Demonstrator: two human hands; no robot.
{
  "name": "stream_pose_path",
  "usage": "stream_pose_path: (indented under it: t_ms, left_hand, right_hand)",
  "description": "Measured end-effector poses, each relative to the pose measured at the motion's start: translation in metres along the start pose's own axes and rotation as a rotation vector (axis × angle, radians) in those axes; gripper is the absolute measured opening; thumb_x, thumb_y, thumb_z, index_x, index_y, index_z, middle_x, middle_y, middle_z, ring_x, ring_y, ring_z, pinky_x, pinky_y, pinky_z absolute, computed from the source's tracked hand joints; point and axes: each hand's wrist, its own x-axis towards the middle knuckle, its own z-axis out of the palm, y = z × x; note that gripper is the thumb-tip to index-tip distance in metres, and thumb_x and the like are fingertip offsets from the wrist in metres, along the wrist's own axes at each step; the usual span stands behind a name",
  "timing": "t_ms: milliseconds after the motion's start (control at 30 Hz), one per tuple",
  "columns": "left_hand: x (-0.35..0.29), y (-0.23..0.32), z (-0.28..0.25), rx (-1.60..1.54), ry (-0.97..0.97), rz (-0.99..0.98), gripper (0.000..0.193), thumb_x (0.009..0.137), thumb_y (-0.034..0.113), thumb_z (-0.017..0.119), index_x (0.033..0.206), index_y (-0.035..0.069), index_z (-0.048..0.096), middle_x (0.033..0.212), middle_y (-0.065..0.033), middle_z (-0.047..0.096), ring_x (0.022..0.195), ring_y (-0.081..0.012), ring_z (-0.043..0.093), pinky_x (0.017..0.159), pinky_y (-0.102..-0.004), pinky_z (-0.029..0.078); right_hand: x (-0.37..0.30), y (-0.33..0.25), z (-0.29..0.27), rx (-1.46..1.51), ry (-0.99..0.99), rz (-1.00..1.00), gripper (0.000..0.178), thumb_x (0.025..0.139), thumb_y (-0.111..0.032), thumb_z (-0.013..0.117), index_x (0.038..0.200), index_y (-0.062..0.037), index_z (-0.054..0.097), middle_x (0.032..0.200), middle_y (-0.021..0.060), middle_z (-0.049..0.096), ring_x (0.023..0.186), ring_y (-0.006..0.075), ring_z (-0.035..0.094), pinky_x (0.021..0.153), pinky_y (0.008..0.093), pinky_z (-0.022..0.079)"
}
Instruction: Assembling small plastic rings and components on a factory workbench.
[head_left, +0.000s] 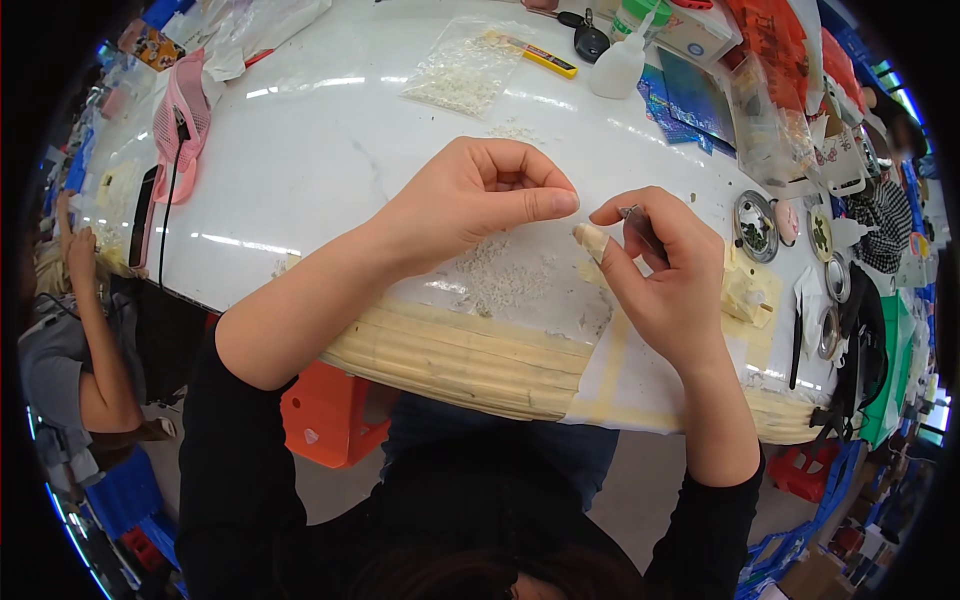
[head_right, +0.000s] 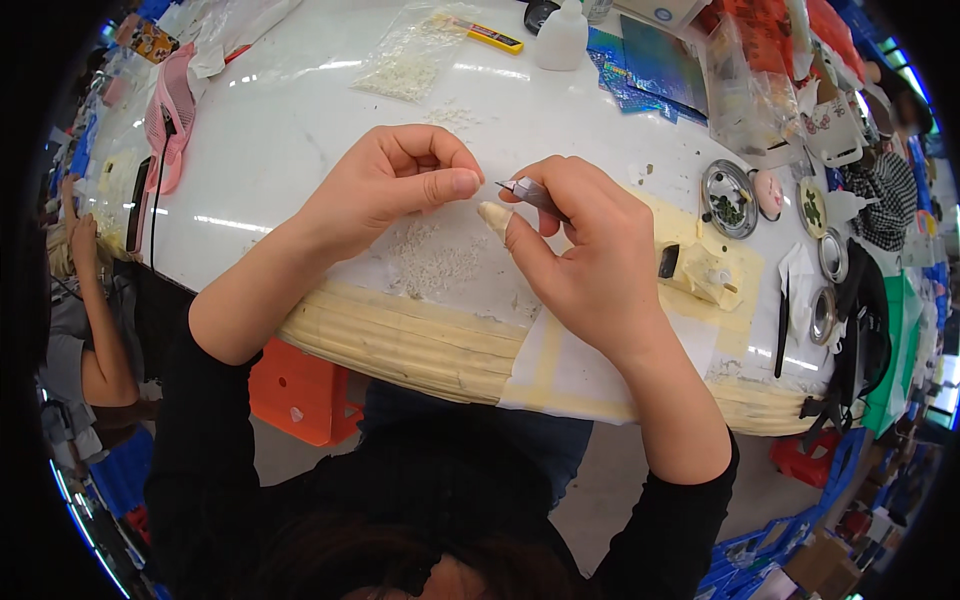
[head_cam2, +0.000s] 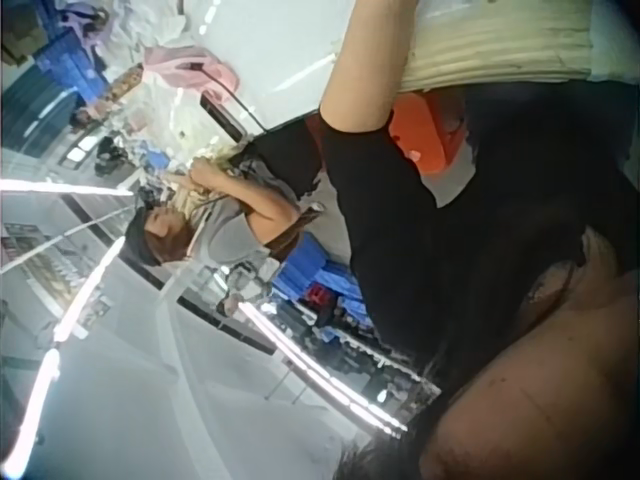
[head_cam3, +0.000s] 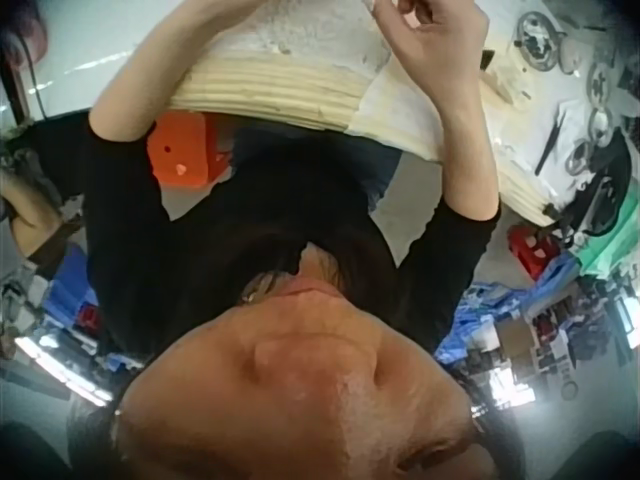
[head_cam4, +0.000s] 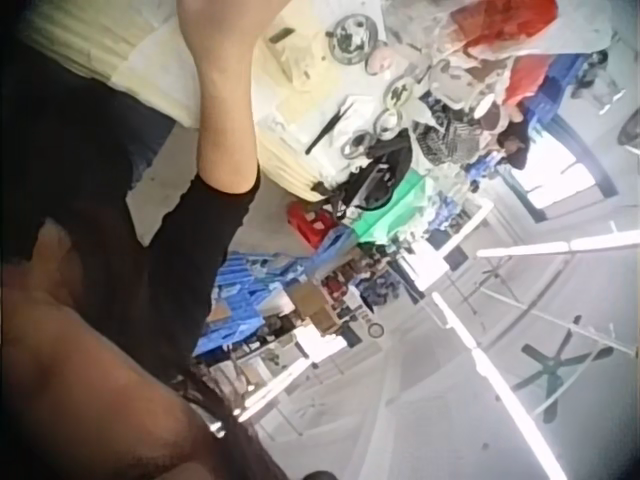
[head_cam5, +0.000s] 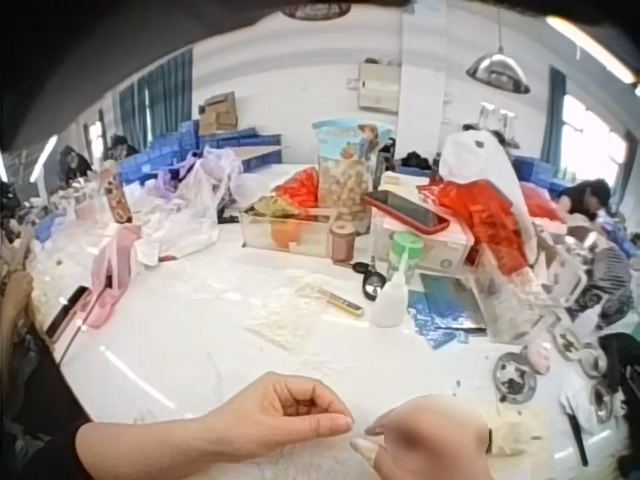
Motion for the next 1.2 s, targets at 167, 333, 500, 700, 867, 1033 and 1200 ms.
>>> stream_pose_path:
  t_ms: [167, 333, 500, 700, 867, 1033, 1200]
  left_hand:
    - [-0.005, -0.007, 0.007, -0.189, -0.041, -0.038, 0.011, 0.093, 0.016, 0.067, 0.095, 0.006, 0.067, 0.081, 0.0014, 0.063, 0.071, -0.0052, 0.051, 0.063, -0.0201, 0.041]
    - [-0.005, -0.009, 0.006, -0.246, -0.055, -0.062, 0.01, 0.093, 0.014, 0.066, 0.097, 0.005, 0.068, 0.084, -0.002, 0.066, 0.073, -0.0068, 0.057, 0.066, -0.0212, 0.046]
    - [-0.006, -0.006, 0.005, -0.218, -0.066, -0.011, 0.013, 0.092, 0.011, 0.066, 0.101, 0.002, 0.069, 0.09, -0.0053, 0.069, 0.075, -0.0082, 0.061, 0.068, -0.0221, 0.05]
    - [-0.007, -0.005, 0.006, -0.184, -0.068, 0.03, 0.014, 0.091, 0.01, 0.067, 0.102, 0.001, 0.069, 0.091, -0.0062, 0.069, 0.077, -0.0079, 0.062, 0.069, -0.0215, 0.051]
    - [-0.01, -0.008, 0.012, 0.062, 0.015, 0.302, 0.013, 0.088, -0.002, 0.065, 0.1, -0.002, 0.069, 0.094, -0.0079, 0.068, 0.083, -0.01, 0.063, 0.072, -0.0219, 0.052]
    - [-0.012, -0.009, 0.013, 0.233, 0.046, 0.464, 0.017, 0.085, -0.008, 0.064, 0.101, -0.003, 0.069, 0.096, -0.0089, 0.066, 0.085, -0.0112, 0.063, 0.074, -0.0227, 0.053]
    - [-0.011, -0.009, 0.011, 0.316, 0.031, 0.45, 0.017, 0.086, -0.007, 0.064, 0.102, -0.003, 0.069, 0.096, -0.0087, 0.067, 0.086, -0.011, 0.064, 0.074, -0.0228, 0.053]
  right_hand:
    - [-0.003, 0.001, 0.005, 0.037, 0.075, -0.062, 0.018, 0.074, 0.005, 0.071, 0.088, -0.004, 0.066, 0.077, 0.0047, 0.062, 0.065, 0.0137, 0.06, 0.056, 0.0254, 0.046]
    - [-0.004, -0.001, 0.003, 0.032, 0.08, -0.086, 0.019, 0.074, 0.007, 0.07, 0.09, -0.0039, 0.066, 0.078, 0.0046, 0.062, 0.067, 0.013, 0.062, 0.055, 0.0234, 0.046]
    - [-0.003, -0.003, 0.001, 0.069, 0.073, -0.091, 0.021, 0.073, 0.009, 0.069, 0.09, -0.0032, 0.066, 0.08, 0.0058, 0.062, 0.068, 0.013, 0.063, 0.058, 0.0227, 0.049]
    - [-0.002, 0.0, 0.0, 0.038, 0.076, -0.154, 0.022, 0.072, 0.009, 0.067, 0.09, -0.0033, 0.066, 0.08, 0.0059, 0.062, 0.069, 0.0136, 0.063, 0.059, 0.0231, 0.051]
    - [-0.004, -0.001, 0.002, 0.011, 0.069, -0.089, 0.016, 0.073, 0.004, 0.068, 0.087, -0.004, 0.066, 0.077, 0.0042, 0.061, 0.064, 0.0123, 0.06, 0.054, 0.0235, 0.046]
    - [-0.003, -0.002, 0.002, 0.056, 0.054, -0.044, 0.014, 0.074, 0.002, 0.069, 0.086, -0.0045, 0.066, 0.074, 0.0026, 0.059, 0.06, 0.0093, 0.052, 0.05, 0.0225, 0.038]
    - [-0.003, -0.001, 0.002, 0.074, 0.064, -0.068, 0.015, 0.073, 0.002, 0.069, 0.086, -0.0044, 0.066, 0.074, 0.0025, 0.059, 0.06, 0.0082, 0.051, 0.049, 0.0218, 0.037]
